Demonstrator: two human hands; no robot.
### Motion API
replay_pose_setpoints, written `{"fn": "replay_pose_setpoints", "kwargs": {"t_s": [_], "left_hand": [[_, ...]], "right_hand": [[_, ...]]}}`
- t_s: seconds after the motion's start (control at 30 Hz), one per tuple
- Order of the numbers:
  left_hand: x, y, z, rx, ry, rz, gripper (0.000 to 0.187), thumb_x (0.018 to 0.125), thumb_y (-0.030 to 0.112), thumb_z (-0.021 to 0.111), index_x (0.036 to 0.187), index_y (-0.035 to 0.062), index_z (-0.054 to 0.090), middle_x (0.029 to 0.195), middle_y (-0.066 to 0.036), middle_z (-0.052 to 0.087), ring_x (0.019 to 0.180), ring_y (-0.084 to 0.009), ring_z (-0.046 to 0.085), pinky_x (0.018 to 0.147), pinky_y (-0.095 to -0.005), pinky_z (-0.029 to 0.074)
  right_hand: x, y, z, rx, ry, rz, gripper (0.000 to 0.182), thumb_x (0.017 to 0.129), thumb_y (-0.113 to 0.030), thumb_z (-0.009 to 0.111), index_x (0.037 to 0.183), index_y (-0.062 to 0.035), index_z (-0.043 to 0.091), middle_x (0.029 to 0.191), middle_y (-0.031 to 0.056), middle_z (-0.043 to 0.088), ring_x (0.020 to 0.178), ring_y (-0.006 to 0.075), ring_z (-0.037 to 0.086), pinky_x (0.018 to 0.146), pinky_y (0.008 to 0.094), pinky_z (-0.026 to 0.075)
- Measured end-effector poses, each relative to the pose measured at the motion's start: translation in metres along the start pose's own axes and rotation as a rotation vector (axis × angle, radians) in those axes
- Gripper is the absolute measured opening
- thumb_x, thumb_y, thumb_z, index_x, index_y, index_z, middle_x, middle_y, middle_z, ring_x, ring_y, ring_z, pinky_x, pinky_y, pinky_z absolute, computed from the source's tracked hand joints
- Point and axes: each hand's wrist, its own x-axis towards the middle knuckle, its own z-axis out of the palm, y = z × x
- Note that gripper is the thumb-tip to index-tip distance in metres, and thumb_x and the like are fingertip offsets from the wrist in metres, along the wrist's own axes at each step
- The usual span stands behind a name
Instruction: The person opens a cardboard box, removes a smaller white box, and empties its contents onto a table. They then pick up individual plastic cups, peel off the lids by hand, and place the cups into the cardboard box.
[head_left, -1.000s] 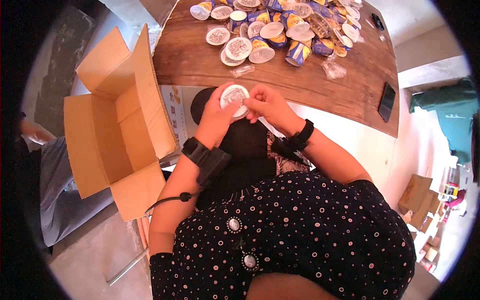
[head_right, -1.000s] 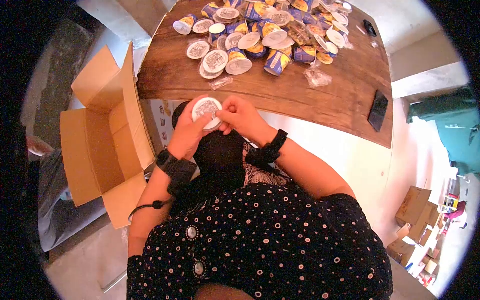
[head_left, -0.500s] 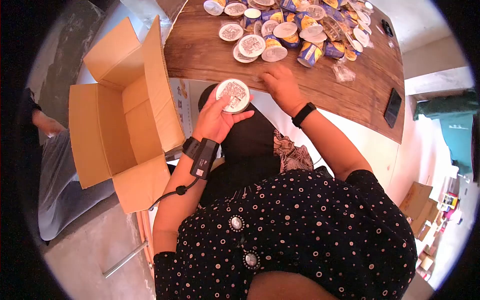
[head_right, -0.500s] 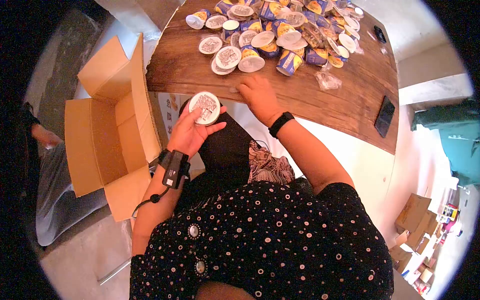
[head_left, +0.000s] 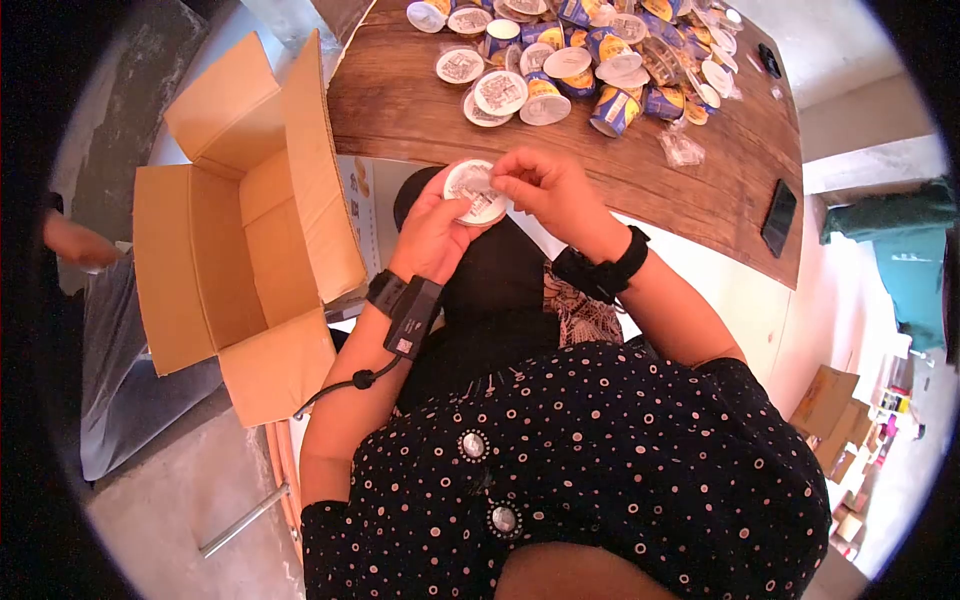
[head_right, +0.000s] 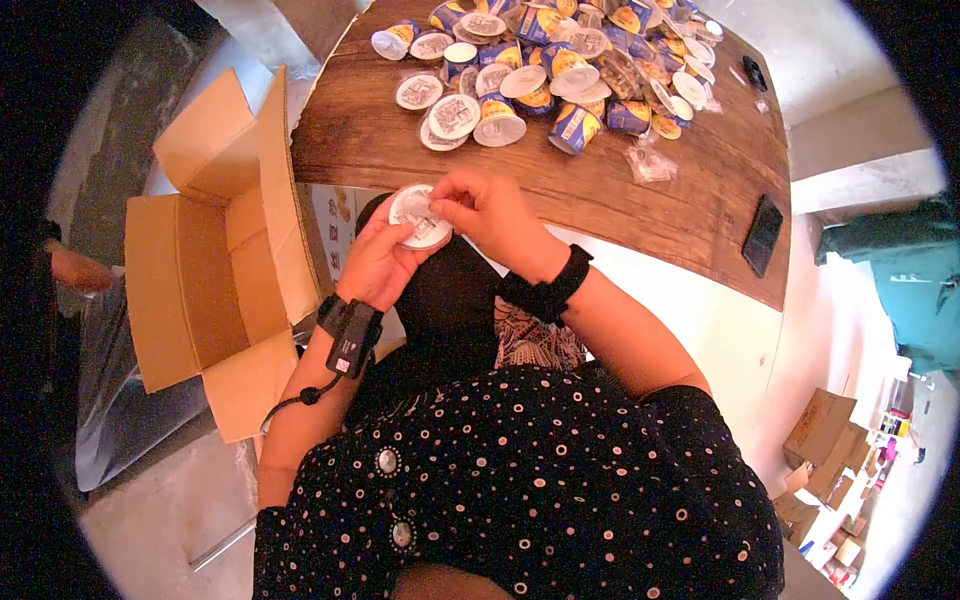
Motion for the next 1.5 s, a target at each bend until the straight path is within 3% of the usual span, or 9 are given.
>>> {"fn": "replay_pose_setpoints", "kwargs": {"t_s": [0.17,0.27,0.63,0.7,0.8,1.0,1.2,1.33,1.5], "left_hand": [[-0.005,-0.001,0.006,0.071,-0.006,0.031,0.045,0.090,0.004,0.047,0.134,0.0048,0.035,0.129,-0.011,0.046,0.119,-0.0232,0.048,0.101,-0.0416,0.041],[-0.003,-0.002,0.010,0.077,0.002,0.025,0.043,0.091,0.007,0.051,0.132,0.0040,0.037,0.128,-0.011,0.048,0.117,-0.0218,0.049,0.100,-0.0401,0.042],[-0.001,0.002,0.006,0.113,0.123,-0.012,0.030,0.093,0.016,0.050,0.119,0.0021,0.047,0.111,-0.012,0.060,0.100,-0.0239,0.061,0.079,-0.0402,0.056],[-0.001,0.003,0.005,0.072,0.096,-0.009,0.030,0.093,0.016,0.049,0.120,0.0021,0.047,0.111,-0.013,0.060,0.102,-0.0255,0.061,0.079,-0.0406,0.056],[-0.002,0.005,0.001,0.000,0.073,-0.002,0.030,0.094,0.014,0.047,0.121,0.0018,0.046,0.111,-0.014,0.059,0.106,-0.0292,0.059,0.080,-0.0417,0.056],[-0.002,0.004,-0.002,-0.003,0.074,-0.007,0.030,0.094,0.015,0.046,0.121,0.0017,0.046,0.114,-0.015,0.058,0.108,-0.0302,0.057,0.079,-0.0417,0.056],[-0.003,0.006,-0.007,-0.069,0.031,0.001,0.032,0.094,0.017,0.046,0.122,0.0025,0.046,0.120,-0.017,0.055,0.109,-0.0305,0.057,0.078,-0.0390,0.056],[-0.007,0.006,-0.005,-0.059,0.046,0.005,0.032,0.095,0.017,0.045,0.123,0.0020,0.045,0.123,-0.018,0.053,0.109,-0.0314,0.056,0.077,-0.0370,0.057],[-0.007,0.007,-0.004,-0.064,0.058,-0.005,0.031,0.094,0.015,0.046,0.122,0.0023,0.047,0.117,-0.016,0.056,0.106,-0.0315,0.058,0.076,-0.0390,0.056]], "right_hand": [[0.002,0.013,0.007,-0.492,0.157,-0.369,0.010,0.079,-0.012,0.063,0.084,-0.0040,0.062,0.078,0.0149,0.060,0.072,0.0321,0.058,0.063,0.0391,0.046],[0.003,0.011,0.006,-0.599,0.175,-0.449,0.010,0.077,-0.013,0.063,0.082,-0.0047,0.062,0.077,0.0147,0.058,0.076,0.0352,0.057,0.064,0.0425,0.045],[0.036,0.004,-0.017,-0.741,0.337,-0.523,0.012,0.075,-0.013,0.062,0.086,-0.0076,0.062,0.090,0.0132,0.057,0.085,0.0320,0.056,0.073,0.0409,0.045],[0.063,0.006,-0.031,-1.251,0.455,-0.829,0.013,0.074,-0.013,0.059,0.087,-0.0102,0.062,0.094,0.0096,0.058,0.096,0.0268,0.054,0.086,0.0418,0.040],[0.091,0.031,-0.050,-1.431,0.370,-0.833,0.015,0.074,-0.013,0.055,0.087,-0.0121,0.062,0.097,0.0052,0.059,0.103,0.0230,0.051,0.094,0.0427,0.034],[0.098,0.029,-0.061,-1.309,0.369,-0.906,0.012,0.075,-0.012,0.056,0.086,-0.0112,0.062,0.093,0.0033,0.061,0.095,0.0218,0.055,0.088,0.0406,0.039],[0.070,0.011,-0.066,-0.588,0.540,-0.562,0.011,0.078,-0.007,0.063,0.089,-0.0059,0.061,0.085,0.0111,0.060,0.084,0.0303,0.056,0.074,0.0377,0.045],[0.029,0.021,-0.053,-0.930,0.262,-0.808,0.013,0.076,-0.006,0.061,0.088,-0.0050,0.056,0.088,0.0112,0.058,0.082,0.0302,0.055,0.071,0.0380,0.046],[0.001,0.054,-0.076,-1.212,0.196,-0.668,0.009,0.072,-0.008,0.056,0.080,-0.0066,0.053,0.084,0.0081,0.054,0.079,0.0280,0.053,0.069,0.0385,0.044]]}}
